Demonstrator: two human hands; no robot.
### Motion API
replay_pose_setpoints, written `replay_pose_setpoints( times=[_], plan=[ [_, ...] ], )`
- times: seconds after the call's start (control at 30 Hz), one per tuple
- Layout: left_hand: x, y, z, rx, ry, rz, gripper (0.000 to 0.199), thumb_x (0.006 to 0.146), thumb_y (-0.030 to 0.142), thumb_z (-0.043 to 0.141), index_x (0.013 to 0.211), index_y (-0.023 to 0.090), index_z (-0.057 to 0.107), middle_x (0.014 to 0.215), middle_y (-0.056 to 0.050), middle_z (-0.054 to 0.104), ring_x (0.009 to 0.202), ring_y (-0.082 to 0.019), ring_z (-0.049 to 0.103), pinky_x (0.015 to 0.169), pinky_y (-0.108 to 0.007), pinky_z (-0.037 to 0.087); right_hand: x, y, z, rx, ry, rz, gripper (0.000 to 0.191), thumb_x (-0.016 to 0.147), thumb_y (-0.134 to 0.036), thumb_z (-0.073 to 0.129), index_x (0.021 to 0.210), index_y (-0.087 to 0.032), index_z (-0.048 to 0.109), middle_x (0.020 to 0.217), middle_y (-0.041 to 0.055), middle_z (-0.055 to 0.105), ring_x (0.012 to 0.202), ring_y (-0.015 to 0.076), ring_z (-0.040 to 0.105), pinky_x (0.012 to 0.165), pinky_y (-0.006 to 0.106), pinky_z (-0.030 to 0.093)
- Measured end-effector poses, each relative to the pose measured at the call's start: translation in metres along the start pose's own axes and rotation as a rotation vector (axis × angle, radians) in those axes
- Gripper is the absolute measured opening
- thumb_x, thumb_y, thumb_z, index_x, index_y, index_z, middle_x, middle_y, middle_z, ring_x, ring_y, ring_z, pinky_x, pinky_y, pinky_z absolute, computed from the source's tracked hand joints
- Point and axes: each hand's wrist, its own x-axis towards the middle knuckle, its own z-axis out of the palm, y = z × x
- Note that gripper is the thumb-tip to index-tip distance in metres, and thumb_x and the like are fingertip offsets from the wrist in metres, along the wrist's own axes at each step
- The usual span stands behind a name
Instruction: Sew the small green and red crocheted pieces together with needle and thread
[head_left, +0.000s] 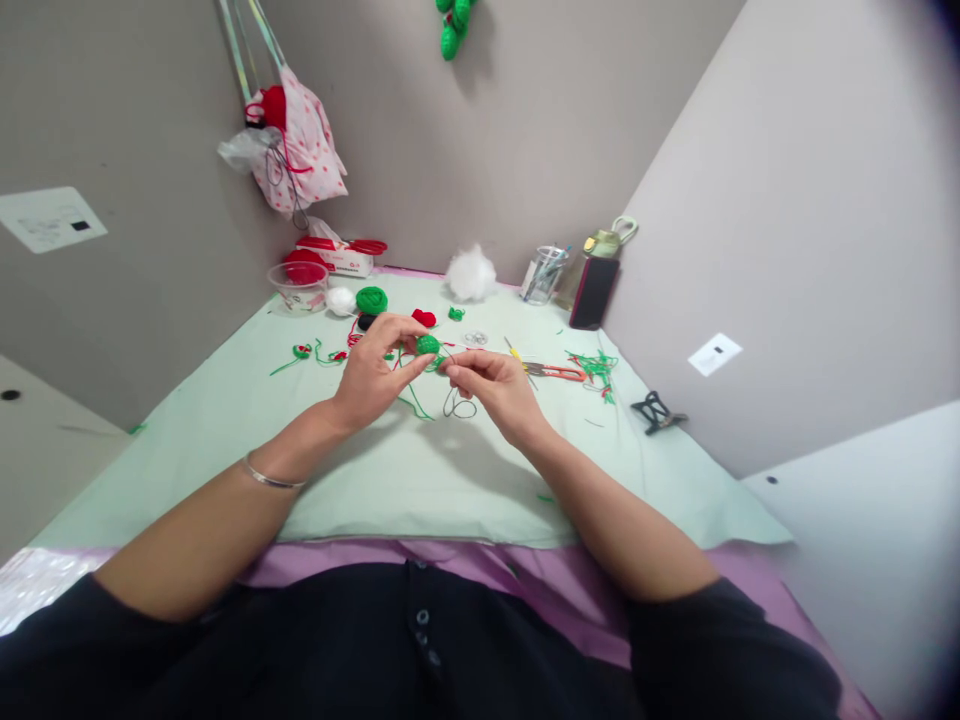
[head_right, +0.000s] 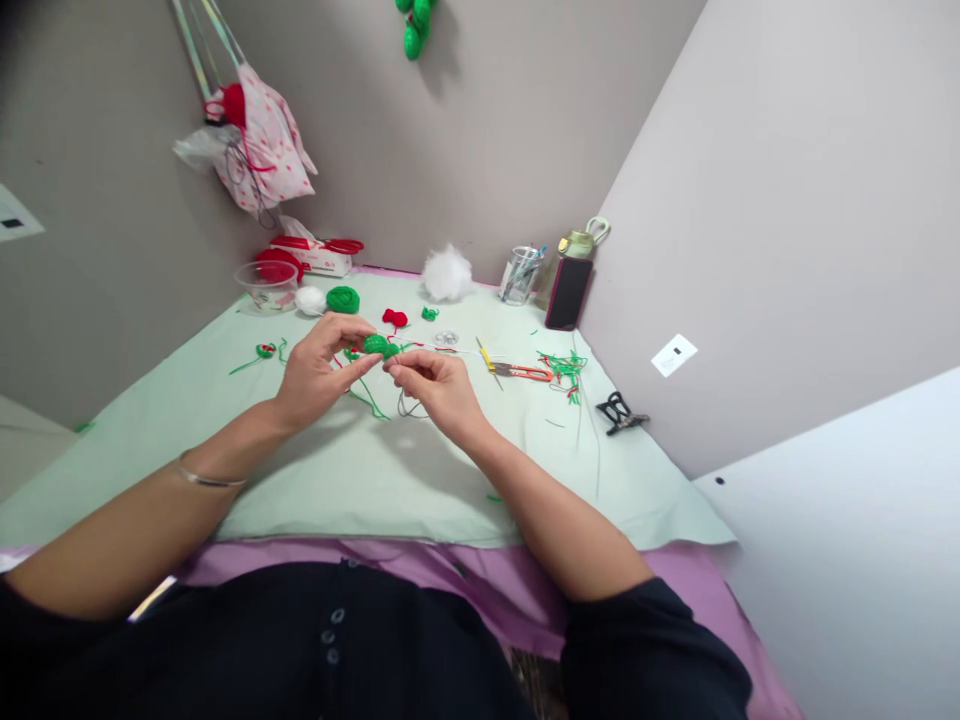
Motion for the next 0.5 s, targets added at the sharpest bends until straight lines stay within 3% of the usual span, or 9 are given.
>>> replay_pose_setpoints(
  times=[0.17,0.27,0.37,0.5],
  plan=[
    [0.002,0.002,0.002,-0.239,-0.001,-0.249,0.030,0.076,0.033,0.083,0.098,0.019,0.068,0.099,-0.006,0.068,0.090,-0.019,0.065,0.084,-0.033,0.053,-0.007,0.003,0.005,-0.427,-0.049,-0.290,0.018,0.093,-0.033,0.064,0.087,-0.020,0.076,0.081,0.0042,0.067,0.071,0.0144,0.056,0.070,0.030,0.046],
    [0.006,0.004,0.001,-0.443,-0.005,-0.385,0.036,0.073,0.032,0.086,0.099,0.018,0.066,0.099,-0.005,0.070,0.092,-0.019,0.067,0.089,-0.036,0.055,-0.009,0.005,0.005,-0.578,-0.072,-0.374,0.024,0.098,-0.034,0.059,0.090,-0.019,0.075,0.080,0.0048,0.066,0.073,0.0152,0.057,0.072,0.030,0.047],
    [0.010,0.007,-0.002,-0.608,-0.006,-0.485,0.036,0.074,0.031,0.085,0.103,0.018,0.068,0.099,-0.004,0.070,0.092,-0.018,0.068,0.096,-0.039,0.055,-0.009,0.007,0.002,-0.602,-0.047,-0.394,0.028,0.101,-0.034,0.054,0.093,-0.018,0.075,0.079,0.0050,0.063,0.073,0.0155,0.058,0.071,0.029,0.047],
    [0.012,0.010,-0.005,-0.724,-0.028,-0.549,0.028,0.075,0.029,0.084,0.097,0.017,0.072,0.098,-0.003,0.071,0.090,-0.017,0.070,0.102,-0.040,0.053,-0.005,0.009,-0.004,-0.459,0.003,-0.344,0.023,0.099,-0.026,0.053,0.109,-0.020,0.073,0.082,0.0030,0.065,0.070,0.0133,0.059,0.067,0.028,0.049]
  ],
)
